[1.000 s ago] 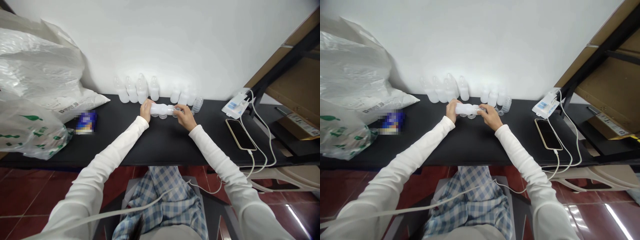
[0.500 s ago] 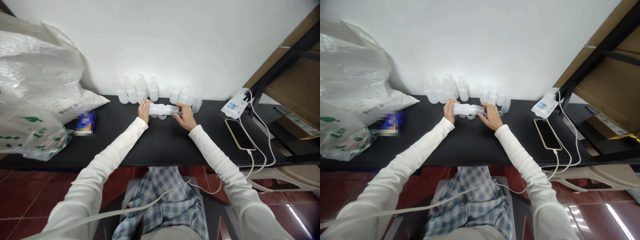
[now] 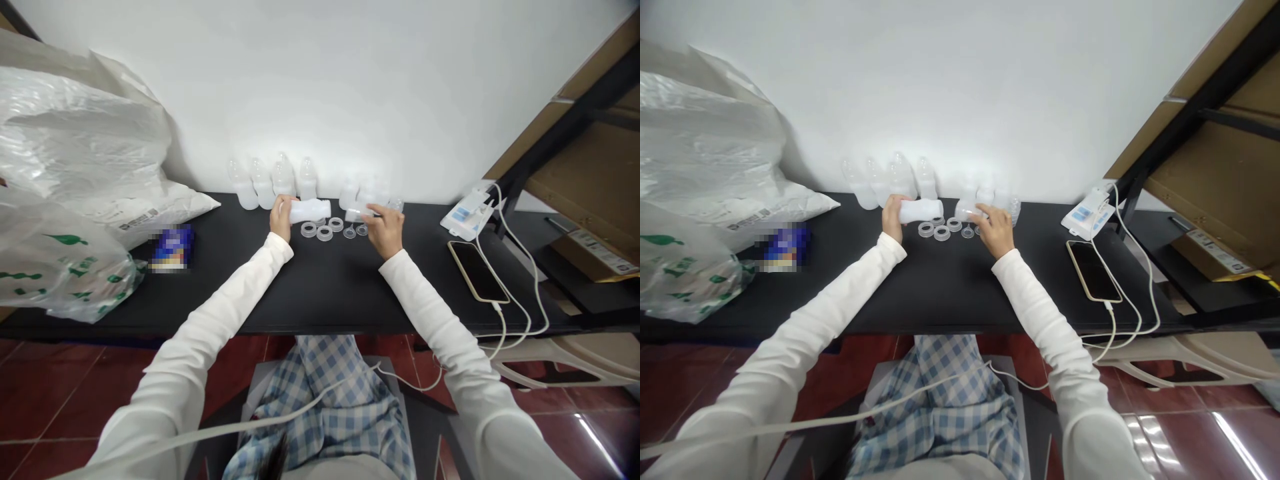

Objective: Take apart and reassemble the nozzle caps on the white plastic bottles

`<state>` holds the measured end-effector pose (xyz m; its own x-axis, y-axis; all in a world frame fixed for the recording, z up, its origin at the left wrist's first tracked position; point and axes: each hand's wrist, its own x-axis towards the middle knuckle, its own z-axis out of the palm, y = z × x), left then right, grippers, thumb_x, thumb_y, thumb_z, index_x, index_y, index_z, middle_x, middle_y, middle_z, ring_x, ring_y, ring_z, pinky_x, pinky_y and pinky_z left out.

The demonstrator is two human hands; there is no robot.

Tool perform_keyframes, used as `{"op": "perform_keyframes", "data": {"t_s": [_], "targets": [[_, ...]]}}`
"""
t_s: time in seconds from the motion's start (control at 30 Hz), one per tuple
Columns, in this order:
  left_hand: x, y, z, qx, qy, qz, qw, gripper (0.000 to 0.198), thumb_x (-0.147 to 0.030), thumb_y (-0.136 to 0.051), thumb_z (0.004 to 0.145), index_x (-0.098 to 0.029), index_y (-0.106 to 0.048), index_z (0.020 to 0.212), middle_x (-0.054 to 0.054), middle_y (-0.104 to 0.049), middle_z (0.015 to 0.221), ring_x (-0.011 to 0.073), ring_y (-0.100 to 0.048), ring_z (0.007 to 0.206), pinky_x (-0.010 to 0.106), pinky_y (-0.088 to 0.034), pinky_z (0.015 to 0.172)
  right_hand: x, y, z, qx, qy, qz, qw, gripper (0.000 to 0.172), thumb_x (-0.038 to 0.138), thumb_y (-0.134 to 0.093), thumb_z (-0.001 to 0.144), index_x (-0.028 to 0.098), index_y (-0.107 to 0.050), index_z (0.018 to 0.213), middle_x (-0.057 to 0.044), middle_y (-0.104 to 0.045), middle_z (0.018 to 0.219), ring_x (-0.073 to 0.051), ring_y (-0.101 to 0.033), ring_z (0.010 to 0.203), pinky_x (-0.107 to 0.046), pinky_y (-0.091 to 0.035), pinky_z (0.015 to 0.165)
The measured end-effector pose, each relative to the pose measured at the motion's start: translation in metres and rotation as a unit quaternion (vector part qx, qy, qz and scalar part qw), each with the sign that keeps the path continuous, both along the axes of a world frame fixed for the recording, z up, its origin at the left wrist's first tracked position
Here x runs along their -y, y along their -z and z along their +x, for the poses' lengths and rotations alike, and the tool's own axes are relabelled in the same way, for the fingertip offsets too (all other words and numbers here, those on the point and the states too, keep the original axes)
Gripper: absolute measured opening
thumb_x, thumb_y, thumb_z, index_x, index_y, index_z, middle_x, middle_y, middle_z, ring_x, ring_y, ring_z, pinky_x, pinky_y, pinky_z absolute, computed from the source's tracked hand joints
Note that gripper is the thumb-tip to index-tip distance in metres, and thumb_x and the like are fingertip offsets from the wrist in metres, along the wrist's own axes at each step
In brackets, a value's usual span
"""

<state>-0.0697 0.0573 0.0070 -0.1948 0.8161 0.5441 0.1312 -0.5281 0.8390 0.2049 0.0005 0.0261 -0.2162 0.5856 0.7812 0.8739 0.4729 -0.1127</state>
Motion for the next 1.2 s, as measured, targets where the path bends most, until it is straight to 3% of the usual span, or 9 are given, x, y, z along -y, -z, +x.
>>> {"op": "perform_keyframes", "data": {"t_s": [0.07, 0.13, 0.23, 0.33, 0.43, 0.6, 0.77, 0.97, 1.2], "targets": [[-0.008, 0.002, 0.0, 0.056, 0.001, -0.038, 0.998, 0.064, -0.084, -0.051, 0.08, -0.022, -0.063, 0.09, 0.005, -0.066, 0.091, 0.0191, -0.065, 0.086, 0.031, -0.054, 0.074, -0.003, 0.0, 0.008, -0.054, 0.054, 0.041, 0.996, 0.018, 0.038, -0.05, 0.099, 0.026, -0.063, 0.103, -0.011, -0.069, 0.117, -0.026, -0.062, 0.107, -0.048, -0.041, 0.095], [-0.014, 0.002, 0.002, 0.08, 0.025, -0.067, 0.994, 0.062, -0.08, -0.062, 0.075, -0.023, -0.063, 0.099, 0.006, -0.068, 0.099, 0.0201, -0.066, 0.092, 0.032, -0.054, 0.076, -0.006, -0.002, 0.013, -0.1, 0.099, 0.082, 0.987, 0.027, 0.046, -0.054, 0.095, 0.024, -0.06, 0.109, -0.014, -0.068, 0.116, -0.029, -0.061, 0.108, -0.051, -0.042, 0.095], [-0.019, -0.002, 0.01, 0.056, 0.111, -0.101, 0.987, 0.063, -0.064, -0.078, 0.071, -0.024, -0.057, 0.115, 0.008, -0.068, 0.111, 0.0225, -0.068, 0.102, 0.036, -0.055, 0.084, -0.009, -0.004, 0.017, -0.133, 0.14, 0.119, 0.974, 0.036, 0.052, -0.055, 0.093, 0.021, -0.058, 0.112, -0.016, -0.066, 0.113, -0.03, -0.061, 0.105, -0.053, -0.043, 0.094], [-0.024, -0.012, 0.025, 0.015, 0.163, -0.143, 0.976, 0.06, -0.042, -0.084, 0.067, -0.022, -0.053, 0.114, 0.012, -0.065, 0.122, 0.0235, -0.067, 0.106, 0.04, -0.056, 0.09, -0.012, -0.005, 0.021, -0.15, 0.159, 0.132, 0.967, 0.041, 0.053, -0.055, 0.092, 0.018, -0.057, 0.114, -0.018, -0.065, 0.112, -0.03, -0.061, 0.102, -0.054, -0.043, 0.094], [-0.033, -0.027, 0.045, -0.045, 0.154, -0.202, 0.966, 0.051, -0.027, -0.083, 0.067, -0.02, -0.052, 0.108, 0.014, -0.061, 0.126, 0.0242, -0.064, 0.11, 0.042, -0.057, 0.089, -0.016, -0.004, 0.028, -0.166, 0.182, 0.134, 0.96, 0.045, 0.053, -0.053, 0.092, 0.016, -0.056, 0.117, -0.019, -0.063, 0.112, -0.031, -0.06, 0.101, -0.056, -0.044, 0.094], [-0.054, -0.041, 0.079, -0.178, 0.129, -0.222, 0.95, 0.051, -0.012, -0.086, 0.058, -0.02, -0.055, 0.098, 0.007, -0.064, 0.109, 0.0214, -0.063, 0.1, 0.045, -0.05, 0.1, -0.023, -0.002, 0.045, -0.193, 0.226, 0.148, 0.943, 0.048, 0.054, -0.051, 0.093, 0.016, -0.053, 0.122, -0.018, -0.059, 0.112, -0.032, -0.059, 0.102, -0.058, -0.043, 0.094], [-0.06, -0.038, 0.094, -0.235, 0.114, -0.257, 0.931, 0.052, -0.011, -0.09, 0.053, -0.022, -0.052, 0.086, 0.002, -0.065, 0.092, 0.0242, -0.063, 0.098, 0.043, -0.047, 0.101, -0.027, -0.001, 0.054, -0.221, 0.236, 0.122, 0.939, 0.05, 0.054, -0.051, 0.092, 0.015, -0.05, 0.124, -0.019, -0.056, 0.114, -0.034, -0.056, 0.106, -0.06, -0.041, 0.096], [-0.057, -0.037, 0.107, -0.24, 0.087, -0.268, 0.929, 0.055, -0.006, -0.088, 0.057, -0.022, -0.042, 0.083, 0.004, -0.063, 0.091, 0.0231, -0.064, 0.095, 0.04, -0.047, 0.097, -0.029, 0.0, 0.055, -0.224, 0.234, 0.086, 0.942, 0.048, 0.049, -0.053, 0.09, 0.013, -0.05, 0.122, -0.02, -0.057, 0.116, -0.034, -0.056, 0.109, -0.061, -0.041, 0.098], [-0.058, -0.039, 0.116, -0.272, 0.104, -0.248, 0.924, 0.038, -0.004, -0.079, 0.065, -0.021, -0.046, 0.072, 0.004, -0.062, 0.085, 0.0215, -0.063, 0.093, 0.039, -0.047, 0.098, -0.027, -0.001, 0.052, -0.22, 0.222, 0.068, 0.947, 0.047, 0.047, -0.053, 0.09, 0.013, -0.05, 0.122, -0.021, -0.058, 0.117, -0.035, -0.056, 0.11, -0.06, -0.041, 0.097]]}}
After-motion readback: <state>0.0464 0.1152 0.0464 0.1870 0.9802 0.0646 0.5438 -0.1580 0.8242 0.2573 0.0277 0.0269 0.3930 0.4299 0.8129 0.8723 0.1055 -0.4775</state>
